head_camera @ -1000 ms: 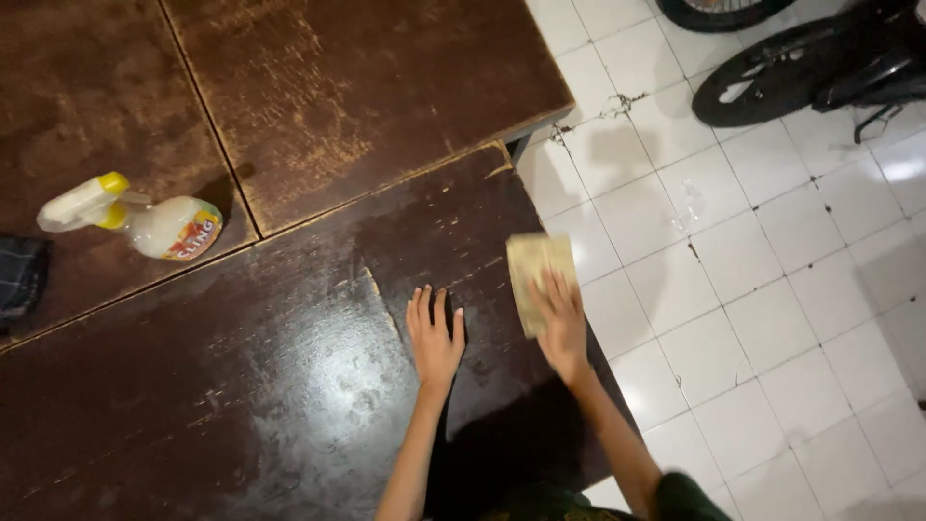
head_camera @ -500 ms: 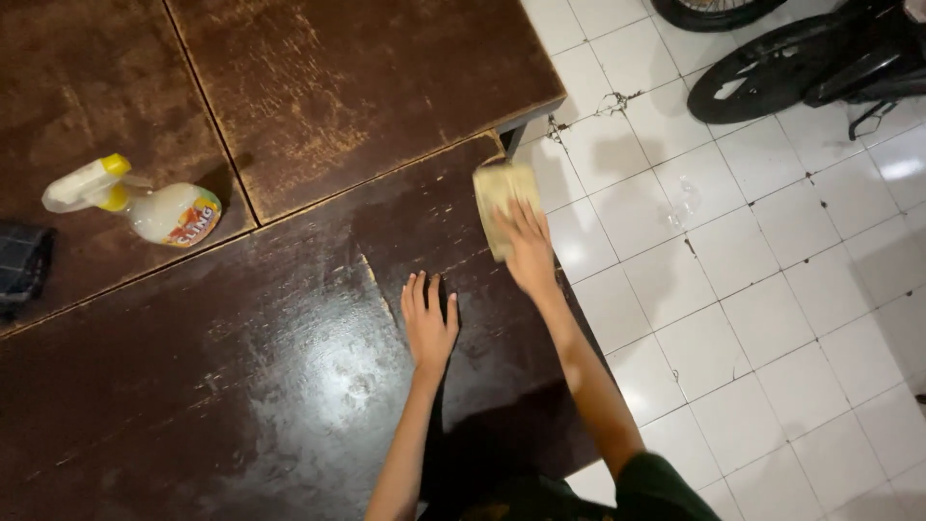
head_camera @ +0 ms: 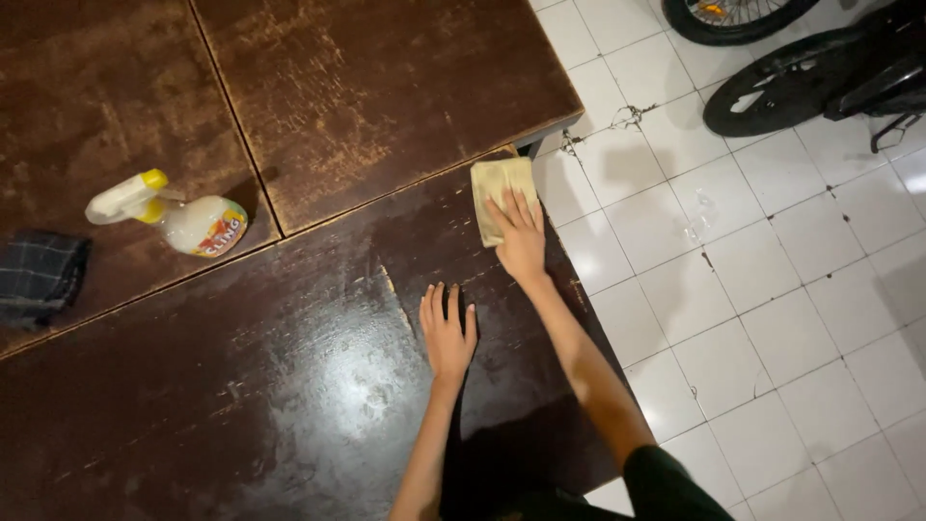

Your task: The person wipes a dark wooden table with a light-colored cloth, then switches to a dark checkered cloth to continue wiping the same surface. A spray bottle and a folded cloth remain on the table throughout.

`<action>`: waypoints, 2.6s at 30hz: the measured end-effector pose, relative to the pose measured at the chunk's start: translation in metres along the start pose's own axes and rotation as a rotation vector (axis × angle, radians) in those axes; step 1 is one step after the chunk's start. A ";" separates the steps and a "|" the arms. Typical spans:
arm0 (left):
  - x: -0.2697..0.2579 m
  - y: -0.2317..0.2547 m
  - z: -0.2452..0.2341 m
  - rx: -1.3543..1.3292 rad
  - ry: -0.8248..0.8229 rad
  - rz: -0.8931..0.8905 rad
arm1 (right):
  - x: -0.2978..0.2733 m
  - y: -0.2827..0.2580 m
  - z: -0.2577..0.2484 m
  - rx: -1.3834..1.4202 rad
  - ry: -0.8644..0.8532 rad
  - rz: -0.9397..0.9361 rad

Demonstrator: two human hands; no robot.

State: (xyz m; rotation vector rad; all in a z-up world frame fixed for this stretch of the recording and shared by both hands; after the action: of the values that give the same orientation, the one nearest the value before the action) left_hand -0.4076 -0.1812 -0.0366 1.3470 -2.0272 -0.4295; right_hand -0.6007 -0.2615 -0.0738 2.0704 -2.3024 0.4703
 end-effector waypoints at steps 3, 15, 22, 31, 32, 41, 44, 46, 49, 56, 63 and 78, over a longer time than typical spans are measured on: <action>0.002 0.001 0.001 -0.001 -0.019 0.002 | -0.022 -0.016 -0.012 0.018 0.037 0.073; -0.001 -0.003 0.004 0.022 -0.009 0.000 | -0.053 -0.013 -0.015 -0.040 -0.041 -0.047; 0.001 -0.001 0.004 0.028 -0.020 -0.004 | 0.003 0.024 0.000 0.016 0.000 0.158; 0.002 -0.002 0.006 0.034 -0.013 0.023 | -0.128 -0.026 -0.045 -0.019 -0.015 -0.060; 0.000 -0.001 0.006 0.067 0.004 0.032 | -0.121 -0.017 -0.033 -0.049 -0.057 -0.011; -0.001 -0.001 0.006 0.060 -0.029 0.005 | 0.005 0.025 -0.001 0.002 0.024 0.024; 0.001 -0.001 0.006 0.060 -0.047 -0.001 | -0.061 0.012 -0.020 0.001 0.002 0.039; -0.002 -0.004 0.009 0.064 -0.054 0.004 | -0.095 0.005 -0.024 -0.010 -0.014 0.042; -0.003 -0.005 0.013 0.075 -0.052 0.011 | -0.089 0.007 -0.021 -0.056 -0.021 0.022; -0.002 -0.006 0.012 0.079 -0.025 0.015 | 0.035 0.037 0.015 -0.044 0.069 -0.003; -0.003 -0.009 0.018 0.101 -0.001 0.035 | -0.122 0.004 -0.042 -0.034 -0.031 0.062; -0.007 -0.018 0.007 -0.091 0.081 0.100 | -0.154 0.071 -0.039 0.150 -0.032 0.197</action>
State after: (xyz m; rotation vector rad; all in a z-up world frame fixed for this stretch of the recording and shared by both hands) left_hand -0.3977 -0.1829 -0.0551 1.1844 -1.9742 -0.4108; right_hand -0.6582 -0.0973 -0.0838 1.9313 -2.5784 0.6378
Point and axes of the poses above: each hand's wrist, its own x-axis towards the middle knuckle, its own z-axis out of the palm, y = z × x, the point moved 7 cm from there along x, towards the middle knuckle, and after that the axes turned 5 degrees about -x, right-handed, at the moved point
